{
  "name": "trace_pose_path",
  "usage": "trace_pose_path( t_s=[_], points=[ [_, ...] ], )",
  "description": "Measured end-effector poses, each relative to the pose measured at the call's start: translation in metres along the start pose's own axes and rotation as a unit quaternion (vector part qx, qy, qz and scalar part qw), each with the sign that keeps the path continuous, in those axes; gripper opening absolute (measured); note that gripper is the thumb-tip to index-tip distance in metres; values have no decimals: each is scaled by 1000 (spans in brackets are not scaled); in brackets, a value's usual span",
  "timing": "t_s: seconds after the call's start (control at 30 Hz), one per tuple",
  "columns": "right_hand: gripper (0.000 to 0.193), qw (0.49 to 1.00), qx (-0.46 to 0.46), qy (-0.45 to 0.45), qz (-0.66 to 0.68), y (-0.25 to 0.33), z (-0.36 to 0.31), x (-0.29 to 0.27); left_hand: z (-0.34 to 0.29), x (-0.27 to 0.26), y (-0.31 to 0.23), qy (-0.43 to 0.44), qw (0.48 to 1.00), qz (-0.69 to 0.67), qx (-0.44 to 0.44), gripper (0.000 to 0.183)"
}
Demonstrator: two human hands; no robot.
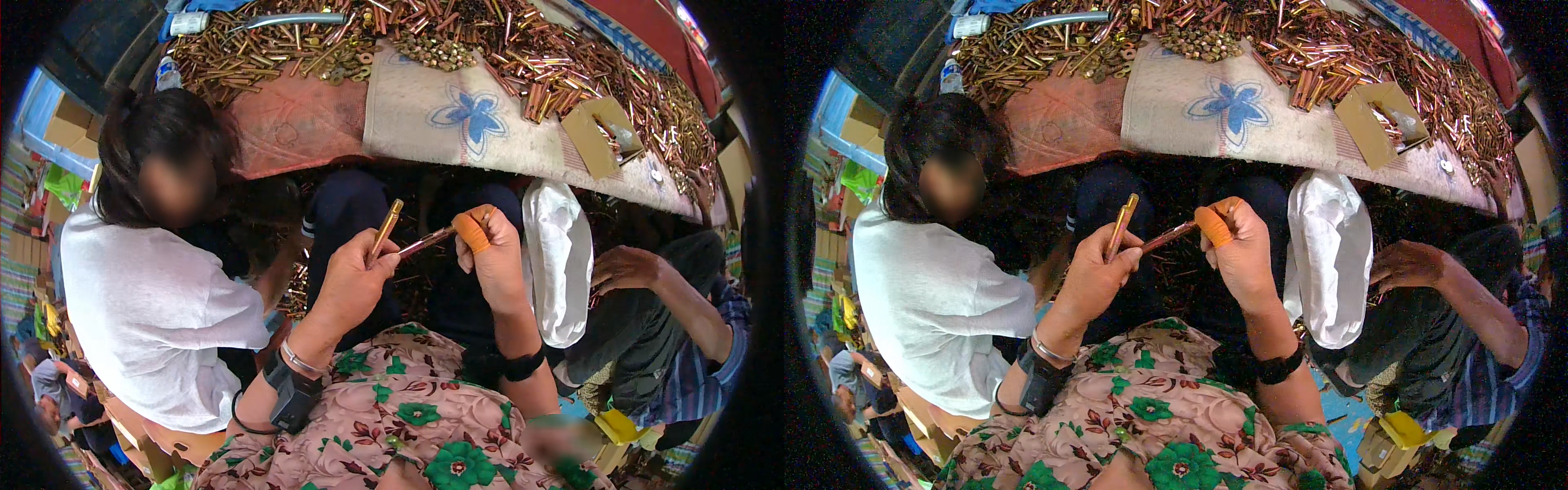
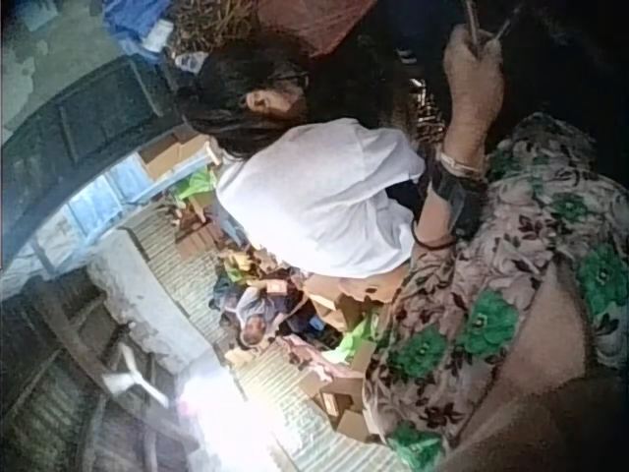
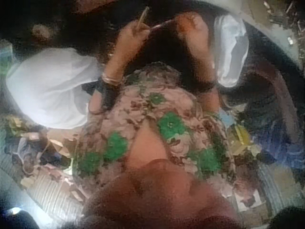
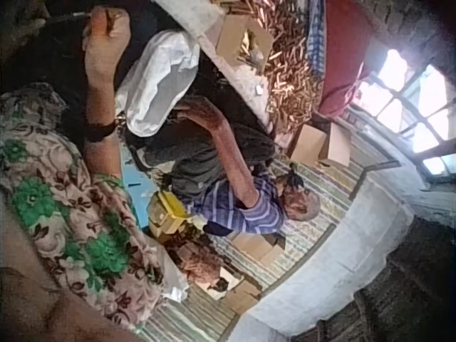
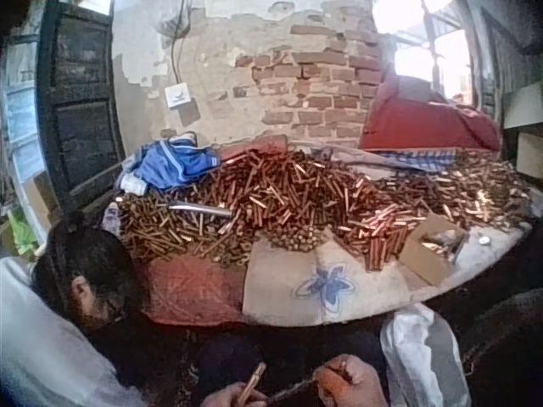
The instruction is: Assembling hardware by placing washers and components onto metal pins.
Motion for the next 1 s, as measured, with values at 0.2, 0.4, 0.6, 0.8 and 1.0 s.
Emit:
trace_pose_path(
  t_s=[0.2, 0.4, 0.6, 0.8, 1.0],
  points=[
    [17, 996, -74, -47, -5, 13, 1, 6, 0, 2, 5, 3, 1000, 4, -5, 10],
    [17, 1000, -4, -11, 0, 1, 2, 2, 1, 2, 3, -1, 1000, 5, 8, 10],
    [12, 989, -82, 4, -127, 12, 2, 0, -1, 2, 1, -1, 1000, -5, 2, 10],
    [10, 991, -54, 14, -119, 11, 0, 4, 1, 3, 6, 8, 1000, 9, 9, 10],
    [11, 998, -49, -19, -42, 5, 0, 4, 2, 5, 5, 0, 1000, 13, 11, 10]
  ],
)
Point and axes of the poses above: each hand's wrist, its own z-axis towards the middle knuckle, its own x-axis out of the palm, y = z × x, the point moved 10 cm from there along z, towards the middle knuckle, and after that the axes turned 5 degrees about z, right-handed, at the moved point
